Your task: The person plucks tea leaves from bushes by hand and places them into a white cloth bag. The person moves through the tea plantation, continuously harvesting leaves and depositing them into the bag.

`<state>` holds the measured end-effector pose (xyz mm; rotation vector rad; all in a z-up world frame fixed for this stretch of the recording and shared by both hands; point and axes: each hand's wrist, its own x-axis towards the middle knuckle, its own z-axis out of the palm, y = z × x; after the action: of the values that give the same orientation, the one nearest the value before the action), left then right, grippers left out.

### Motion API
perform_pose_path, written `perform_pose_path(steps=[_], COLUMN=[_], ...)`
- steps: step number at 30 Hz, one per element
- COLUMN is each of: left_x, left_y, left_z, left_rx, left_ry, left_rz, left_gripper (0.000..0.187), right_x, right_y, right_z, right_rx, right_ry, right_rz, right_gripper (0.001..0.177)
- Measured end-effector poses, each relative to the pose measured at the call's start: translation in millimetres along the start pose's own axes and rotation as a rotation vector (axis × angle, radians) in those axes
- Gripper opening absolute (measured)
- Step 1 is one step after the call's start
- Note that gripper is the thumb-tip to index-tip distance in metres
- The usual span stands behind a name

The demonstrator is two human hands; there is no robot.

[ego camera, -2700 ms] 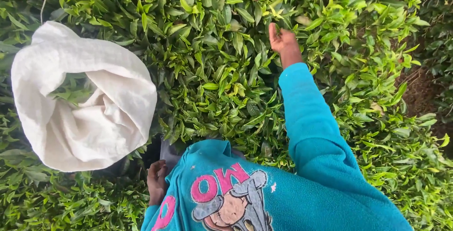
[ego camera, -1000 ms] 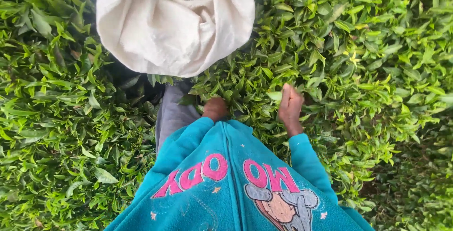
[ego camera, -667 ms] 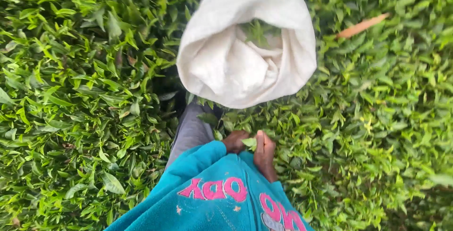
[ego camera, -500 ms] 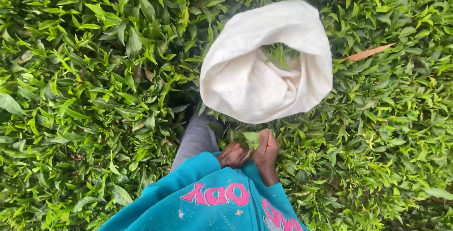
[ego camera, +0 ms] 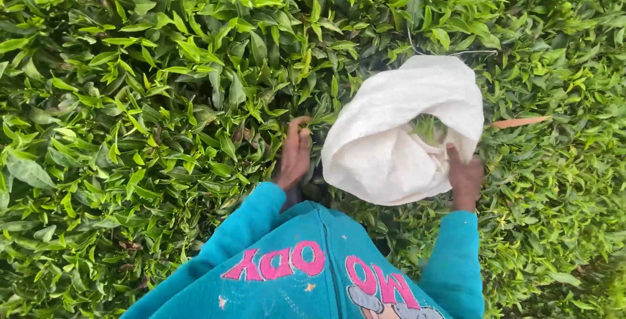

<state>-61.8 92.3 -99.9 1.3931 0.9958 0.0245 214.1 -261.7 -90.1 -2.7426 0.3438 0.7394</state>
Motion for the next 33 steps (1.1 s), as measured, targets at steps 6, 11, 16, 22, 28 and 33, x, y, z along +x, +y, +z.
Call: perform_pose_path(steps=[6, 11, 16, 22, 28, 33], left_x=[-10.0, -41.8, -9.3, 24.0, 83.5, 33.9], left_y=[70.3, 104.3, 44.4, -46.2, -76.2, -58.2], left_z=[73.0, 142.7, 143.3, 102.8, 94.7, 79.5], left_rx=[0.218, -0.01, -0.141, -0.568, -0.627, 0.296], left_ry=[-0.524, -0.687, -0.587, 0.392, 0.227, 0.259], left_rz=[-0.262, -0.122, -0.308, -0.486, -0.954, 0.034], left_gripper=[0.074, 0.094, 0.068, 0.052, 0.035, 0.044], right_x=[-48.2, -145.0, -86.0, -148.5, -157.0, -127.2], right_y=[62.6, -22.1, 78.9, -116.2, -253.6, -290.9], right_z=[-12.7, -121.7, -70.9, 42.5, 78.4, 108.1], right_rx=[0.203, 0.34, 0.396, 0.516, 0.899, 0.305], right_ry=[0.402, 0.539, 0.463, 0.37, 0.424, -0.069], right_rz=[-0.296, 0.043, -0.144, -0.384, -0.373, -0.739], right_gripper=[0.037, 0.024, 0.035, 0.028, 0.025, 0.024])
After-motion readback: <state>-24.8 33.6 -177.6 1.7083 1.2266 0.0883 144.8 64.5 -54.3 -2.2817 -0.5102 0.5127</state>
